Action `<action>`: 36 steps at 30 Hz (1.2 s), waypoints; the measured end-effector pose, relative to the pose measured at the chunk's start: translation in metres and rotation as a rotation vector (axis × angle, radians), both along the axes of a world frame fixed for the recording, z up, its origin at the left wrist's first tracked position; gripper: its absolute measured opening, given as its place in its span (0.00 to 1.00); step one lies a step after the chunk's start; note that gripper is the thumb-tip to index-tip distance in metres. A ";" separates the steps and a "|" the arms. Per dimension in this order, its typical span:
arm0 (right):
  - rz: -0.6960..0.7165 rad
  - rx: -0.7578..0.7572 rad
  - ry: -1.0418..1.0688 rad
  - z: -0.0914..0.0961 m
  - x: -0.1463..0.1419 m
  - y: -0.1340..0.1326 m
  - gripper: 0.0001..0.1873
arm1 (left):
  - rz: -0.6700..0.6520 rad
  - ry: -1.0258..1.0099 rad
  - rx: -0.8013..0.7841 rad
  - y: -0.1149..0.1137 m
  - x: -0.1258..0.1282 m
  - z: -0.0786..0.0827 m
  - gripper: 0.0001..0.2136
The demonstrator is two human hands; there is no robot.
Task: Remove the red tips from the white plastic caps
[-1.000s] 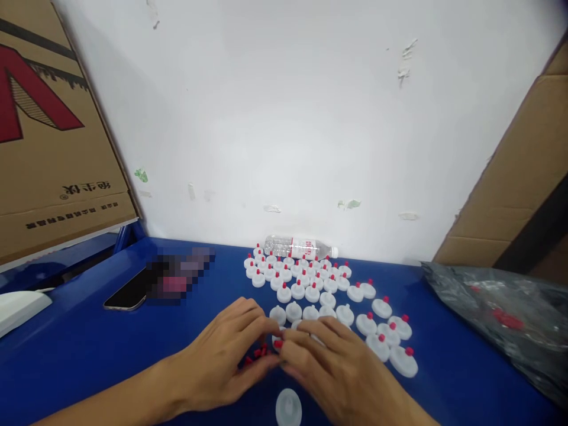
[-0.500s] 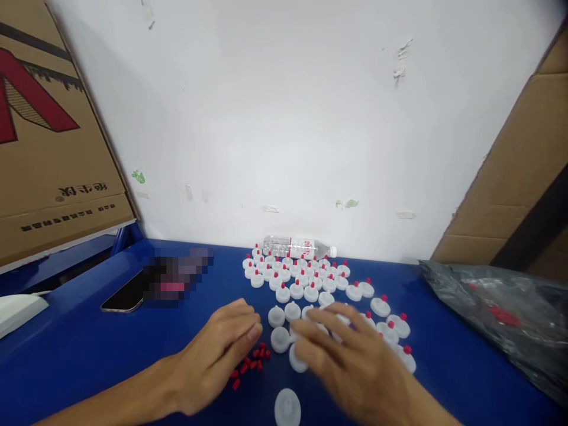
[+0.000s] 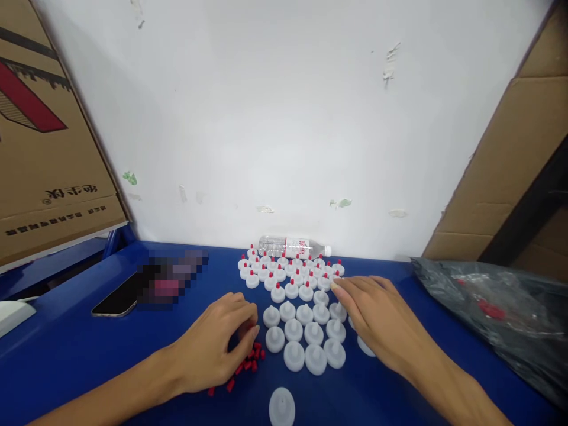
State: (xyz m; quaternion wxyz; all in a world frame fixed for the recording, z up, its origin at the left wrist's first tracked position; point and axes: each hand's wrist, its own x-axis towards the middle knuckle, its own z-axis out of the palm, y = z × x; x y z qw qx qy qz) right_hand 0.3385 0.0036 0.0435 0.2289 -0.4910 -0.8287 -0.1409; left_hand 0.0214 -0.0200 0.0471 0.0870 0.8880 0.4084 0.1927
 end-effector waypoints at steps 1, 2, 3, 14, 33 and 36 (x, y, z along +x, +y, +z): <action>0.006 -0.002 -0.005 -0.001 0.000 0.000 0.27 | 0.001 0.008 -0.004 0.001 0.000 0.000 0.08; 0.012 -0.007 -0.009 -0.002 0.000 0.000 0.27 | 0.001 0.016 -0.008 0.001 0.000 0.000 0.08; 0.019 -0.014 -0.013 -0.002 0.000 0.000 0.27 | 0.002 0.024 -0.011 0.002 0.001 0.000 0.09; 0.004 -0.176 0.051 -0.002 0.006 0.002 0.31 | -0.021 0.070 -0.031 -0.001 0.002 0.000 0.13; -0.209 -0.275 -0.068 0.011 0.028 0.002 0.14 | -0.008 0.117 -0.072 -0.006 0.004 0.005 0.05; -0.215 -0.341 -0.092 0.011 0.027 0.001 0.13 | -0.007 0.124 -0.072 -0.006 0.005 0.005 0.05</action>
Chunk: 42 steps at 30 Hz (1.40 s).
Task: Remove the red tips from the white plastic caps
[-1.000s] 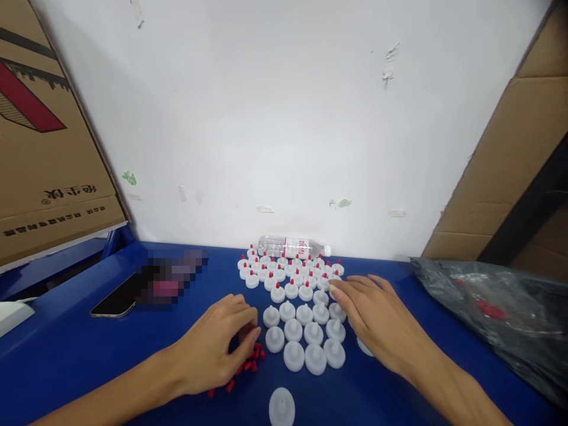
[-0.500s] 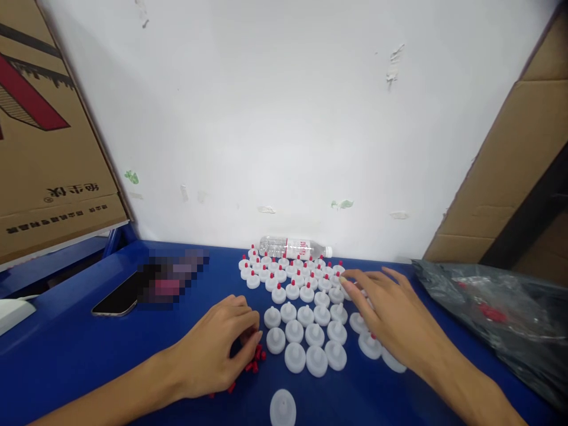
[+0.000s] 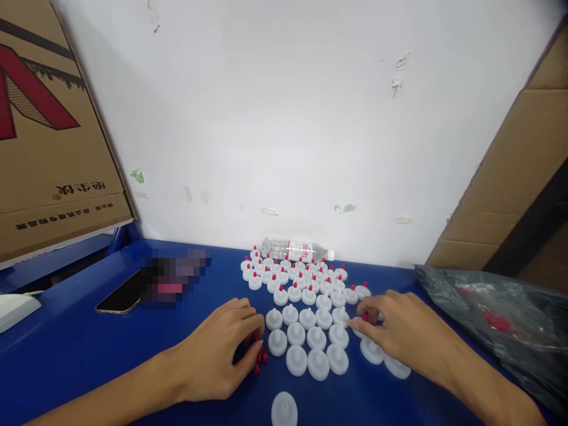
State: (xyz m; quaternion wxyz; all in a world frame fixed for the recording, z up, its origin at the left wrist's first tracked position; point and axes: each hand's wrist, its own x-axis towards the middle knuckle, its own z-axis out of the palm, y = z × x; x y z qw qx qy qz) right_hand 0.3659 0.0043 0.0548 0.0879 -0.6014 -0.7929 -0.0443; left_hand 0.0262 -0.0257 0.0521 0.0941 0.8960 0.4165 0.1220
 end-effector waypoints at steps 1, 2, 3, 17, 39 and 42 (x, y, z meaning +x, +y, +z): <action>0.004 -0.012 -0.009 0.001 0.000 0.000 0.14 | 0.001 0.002 -0.001 0.000 0.000 0.000 0.05; 0.010 -0.020 -0.017 0.001 -0.001 -0.001 0.15 | 0.002 0.004 -0.003 0.000 0.000 0.000 0.05; 0.013 -0.026 -0.024 0.001 -0.001 -0.001 0.16 | 0.001 0.006 -0.004 0.000 0.000 0.000 0.05; -0.002 0.063 -0.059 -0.003 -0.007 -0.002 0.07 | 0.002 0.008 -0.009 0.000 0.000 0.001 0.04; 0.833 0.696 0.113 -0.021 -0.107 -0.047 0.22 | -0.325 -0.164 0.299 -0.016 -0.005 -0.006 0.07; 0.848 0.727 0.092 -0.027 -0.111 -0.048 0.20 | -0.361 -0.088 0.360 -0.018 -0.003 -0.004 0.10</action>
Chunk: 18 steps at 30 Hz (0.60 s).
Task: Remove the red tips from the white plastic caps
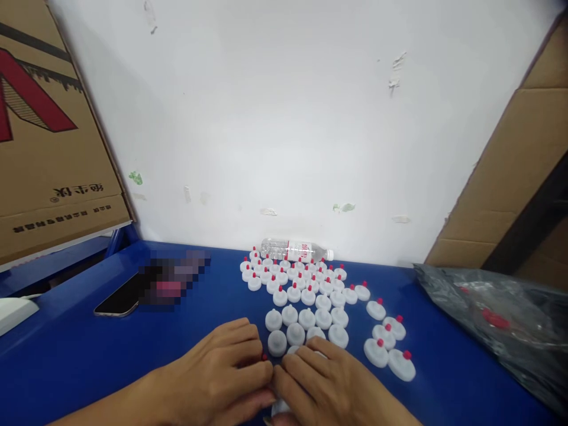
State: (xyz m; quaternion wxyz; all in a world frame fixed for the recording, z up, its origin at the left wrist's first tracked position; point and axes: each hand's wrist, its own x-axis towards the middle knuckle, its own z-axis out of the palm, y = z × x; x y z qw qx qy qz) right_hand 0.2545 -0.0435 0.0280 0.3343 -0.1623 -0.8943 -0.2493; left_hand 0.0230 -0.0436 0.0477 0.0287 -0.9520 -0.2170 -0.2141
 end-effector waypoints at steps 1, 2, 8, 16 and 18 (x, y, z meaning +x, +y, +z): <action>-0.001 0.001 0.009 -0.001 0.000 0.000 0.19 | -0.006 0.016 0.019 0.000 0.001 0.001 0.10; 0.000 0.003 0.021 0.000 0.000 0.000 0.19 | -0.010 0.026 0.025 -0.001 0.002 0.003 0.10; 0.034 -0.011 0.036 0.006 0.002 0.002 0.13 | 0.035 0.039 -0.133 -0.002 0.002 0.007 0.07; -0.009 0.056 0.057 0.017 0.006 0.001 0.09 | 0.107 -0.227 -0.303 -0.007 0.001 -0.005 0.16; -0.007 0.055 0.055 0.023 0.017 0.005 0.09 | 0.174 -0.361 -0.432 -0.003 0.000 -0.002 0.21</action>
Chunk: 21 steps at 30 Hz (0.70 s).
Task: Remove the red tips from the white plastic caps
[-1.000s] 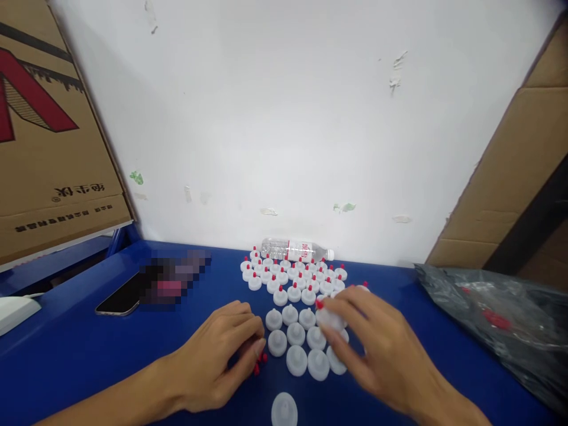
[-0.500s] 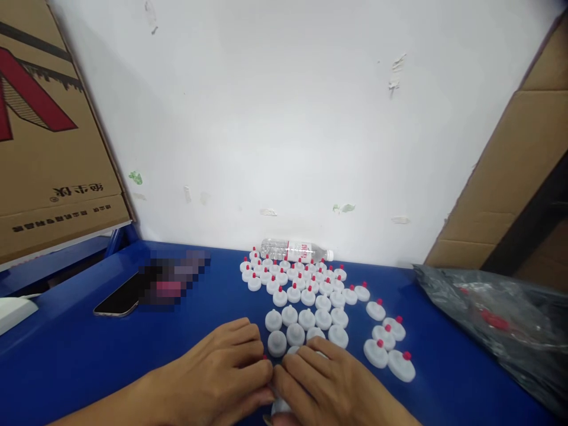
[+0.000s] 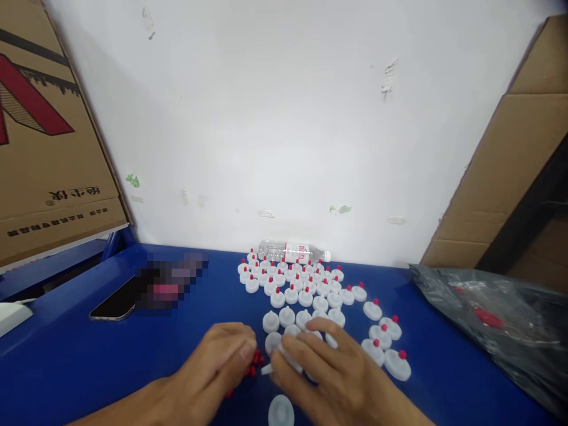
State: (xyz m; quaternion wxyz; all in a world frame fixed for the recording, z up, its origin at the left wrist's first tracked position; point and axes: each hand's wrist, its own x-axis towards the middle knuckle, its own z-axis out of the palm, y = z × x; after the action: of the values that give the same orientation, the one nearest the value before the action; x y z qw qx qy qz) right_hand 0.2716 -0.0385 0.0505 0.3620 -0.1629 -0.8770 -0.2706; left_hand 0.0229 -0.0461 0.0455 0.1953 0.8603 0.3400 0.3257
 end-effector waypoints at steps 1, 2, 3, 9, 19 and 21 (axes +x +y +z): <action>-0.005 0.006 0.011 0.002 0.008 0.003 0.11 | 0.042 -0.069 -0.075 0.004 -0.001 0.002 0.23; -0.034 0.013 0.025 0.005 0.017 0.008 0.11 | 0.100 -0.145 -0.125 0.009 -0.003 0.004 0.23; -0.096 -0.003 0.060 0.007 0.026 0.012 0.11 | 0.139 -0.178 -0.091 0.014 -0.005 0.005 0.23; -0.544 -0.206 0.136 0.008 0.065 0.038 0.11 | 0.145 0.063 0.176 0.026 -0.006 0.005 0.16; -0.745 -0.404 0.033 -0.014 0.088 0.052 0.06 | 0.038 0.270 0.141 0.020 -0.001 0.007 0.06; -0.757 -0.427 0.005 -0.017 0.086 0.052 0.07 | 0.032 0.260 0.146 0.020 -0.001 0.006 0.06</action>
State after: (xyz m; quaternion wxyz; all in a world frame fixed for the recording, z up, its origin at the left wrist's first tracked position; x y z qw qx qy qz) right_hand 0.3577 0.0136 0.0332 0.1975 -0.5447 -0.7911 -0.1963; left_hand 0.0222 -0.0256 0.0516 0.0814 0.9015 0.3517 0.2386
